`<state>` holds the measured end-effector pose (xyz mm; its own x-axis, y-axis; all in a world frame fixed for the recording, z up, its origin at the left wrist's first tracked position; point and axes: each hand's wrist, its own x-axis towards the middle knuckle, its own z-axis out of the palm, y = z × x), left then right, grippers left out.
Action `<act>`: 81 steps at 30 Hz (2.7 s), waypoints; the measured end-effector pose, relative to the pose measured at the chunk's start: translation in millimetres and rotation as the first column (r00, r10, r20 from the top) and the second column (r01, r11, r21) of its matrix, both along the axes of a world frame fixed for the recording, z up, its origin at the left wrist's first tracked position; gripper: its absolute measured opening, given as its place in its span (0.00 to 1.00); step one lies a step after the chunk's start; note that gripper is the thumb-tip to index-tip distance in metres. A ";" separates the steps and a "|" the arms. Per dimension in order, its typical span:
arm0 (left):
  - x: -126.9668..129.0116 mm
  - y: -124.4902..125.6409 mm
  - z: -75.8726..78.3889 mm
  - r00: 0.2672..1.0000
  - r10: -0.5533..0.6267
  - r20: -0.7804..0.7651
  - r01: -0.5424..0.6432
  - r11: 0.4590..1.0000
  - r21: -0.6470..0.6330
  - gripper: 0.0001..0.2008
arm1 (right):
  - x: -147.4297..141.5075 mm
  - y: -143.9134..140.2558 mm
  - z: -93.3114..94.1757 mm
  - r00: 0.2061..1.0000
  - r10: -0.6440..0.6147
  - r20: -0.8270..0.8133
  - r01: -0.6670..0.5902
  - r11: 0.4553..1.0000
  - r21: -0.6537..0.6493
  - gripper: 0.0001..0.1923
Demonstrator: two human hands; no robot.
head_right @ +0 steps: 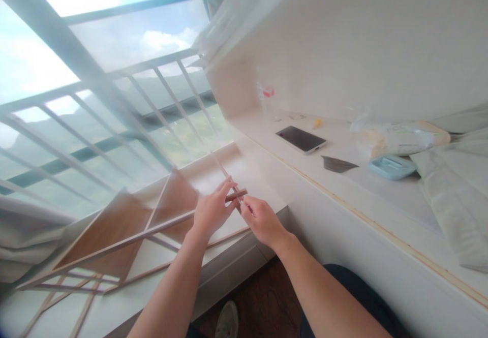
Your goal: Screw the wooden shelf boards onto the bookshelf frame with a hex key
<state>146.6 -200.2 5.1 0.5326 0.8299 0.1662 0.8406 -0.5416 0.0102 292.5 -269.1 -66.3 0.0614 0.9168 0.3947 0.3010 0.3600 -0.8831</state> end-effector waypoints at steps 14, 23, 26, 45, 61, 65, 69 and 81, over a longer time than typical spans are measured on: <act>-0.5 1.1 -5.4 1.000 -0.016 -0.008 0.017 0.997 0.074 0.20 | 0.3 -0.8 3.2 0.998 0.018 0.067 -0.015 0.999 -0.039 0.17; 0.0 0.3 -5.7 1.000 -0.010 0.004 0.010 0.997 0.077 0.20 | -1.7 0.2 -1.1 0.990 0.065 0.129 -0.055 0.995 -0.084 0.16; 0.0 -1.0 -5.6 1.000 -0.007 0.006 0.007 0.998 0.069 0.20 | -4.3 1.2 -6.0 0.982 0.100 0.161 -0.082 0.990 -0.117 0.14; 0.5 -2.8 -3.7 1.000 -0.019 -0.022 0.021 0.997 0.080 0.19 | -8.4 2.8 -0.5 0.989 0.148 -0.006 -0.147 0.981 -0.124 0.20; -3.2 -2.5 0.6 0.999 -0.048 0.009 0.048 0.999 -0.006 0.19 | -9.0 2.9 8.0 0.793 0.273 -0.545 -0.433 0.882 -0.188 0.24; -4.2 -1.7 0.3 0.997 -0.071 0.009 0.071 0.997 -0.004 0.19 | -8.8 3.6 7.5 0.778 0.216 -0.590 -0.415 0.882 -0.224 0.22; -5.6 -1.6 -0.2 0.998 -0.070 0.003 0.070 0.998 -0.002 0.19 | -7.9 3.2 8.0 0.771 0.169 -0.614 -0.399 0.880 -0.258 0.19; -5.8 -2.1 2.8 0.998 -0.063 0.002 0.063 0.997 -0.040 0.19 | -7.9 1.2 10.6 0.771 0.120 -0.625 -0.360 0.892 -0.273 0.19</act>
<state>140.8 -202.3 8.0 0.5836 0.8009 0.1340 0.8050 -0.5923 0.0337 284.6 -267.9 -55.6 -0.0756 0.9971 0.0001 -0.3608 -0.0273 -0.9323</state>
